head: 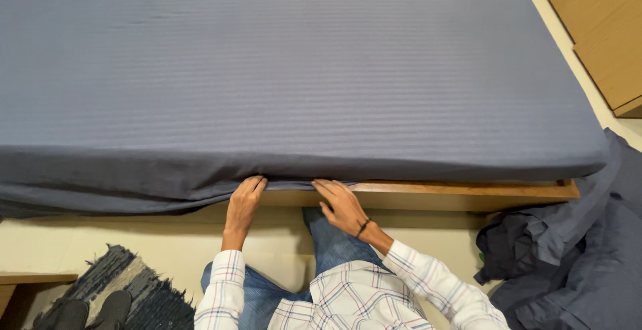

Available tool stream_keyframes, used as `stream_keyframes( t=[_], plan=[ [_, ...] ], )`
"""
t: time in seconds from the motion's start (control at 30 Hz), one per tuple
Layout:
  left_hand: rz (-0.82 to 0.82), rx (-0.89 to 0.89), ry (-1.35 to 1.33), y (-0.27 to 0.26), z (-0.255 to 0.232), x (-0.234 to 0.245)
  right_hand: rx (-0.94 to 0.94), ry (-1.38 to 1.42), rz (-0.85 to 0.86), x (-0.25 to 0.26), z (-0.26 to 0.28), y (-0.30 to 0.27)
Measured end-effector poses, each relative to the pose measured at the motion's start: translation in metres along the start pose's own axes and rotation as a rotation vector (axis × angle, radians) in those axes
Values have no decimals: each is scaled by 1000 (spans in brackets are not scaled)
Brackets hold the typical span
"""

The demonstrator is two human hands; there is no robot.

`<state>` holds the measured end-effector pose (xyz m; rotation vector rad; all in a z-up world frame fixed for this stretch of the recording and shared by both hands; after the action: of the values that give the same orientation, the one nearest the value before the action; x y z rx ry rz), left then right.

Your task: The person smooths the surface of a bedsheet and tucks the edges of the sheet under the mattress by hand.

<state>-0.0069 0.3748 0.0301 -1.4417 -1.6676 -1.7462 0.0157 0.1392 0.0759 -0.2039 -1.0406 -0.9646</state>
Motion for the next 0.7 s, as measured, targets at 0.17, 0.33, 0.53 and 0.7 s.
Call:
stream_keyframes(
  t=[0.17,0.33,0.53,0.7],
  plan=[
    [-14,72,1,1,-14,12,-224,-193,86,7,-22,-11],
    [48,208,-10,7,1,-15,-198,-279,149,-4,-27,-4],
    [107,233,-68,12,11,-20,-316,-208,369,-14,-53,-2],
    [94,169,-129,20,-3,0,-153,-194,280,-7,-49,-6]
  ],
)
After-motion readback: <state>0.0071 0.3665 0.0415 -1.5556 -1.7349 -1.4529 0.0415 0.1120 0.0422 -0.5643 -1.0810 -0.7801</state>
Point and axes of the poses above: each hand's wrist, its own y-axis towards the middle knuckle, its own x-axis out of the back of the hand, z = x × y, the point moved 7 cm from there along y, towards the middle knuckle, and after that the axes turned 7 degrees about -x, right-handed, at the moved point
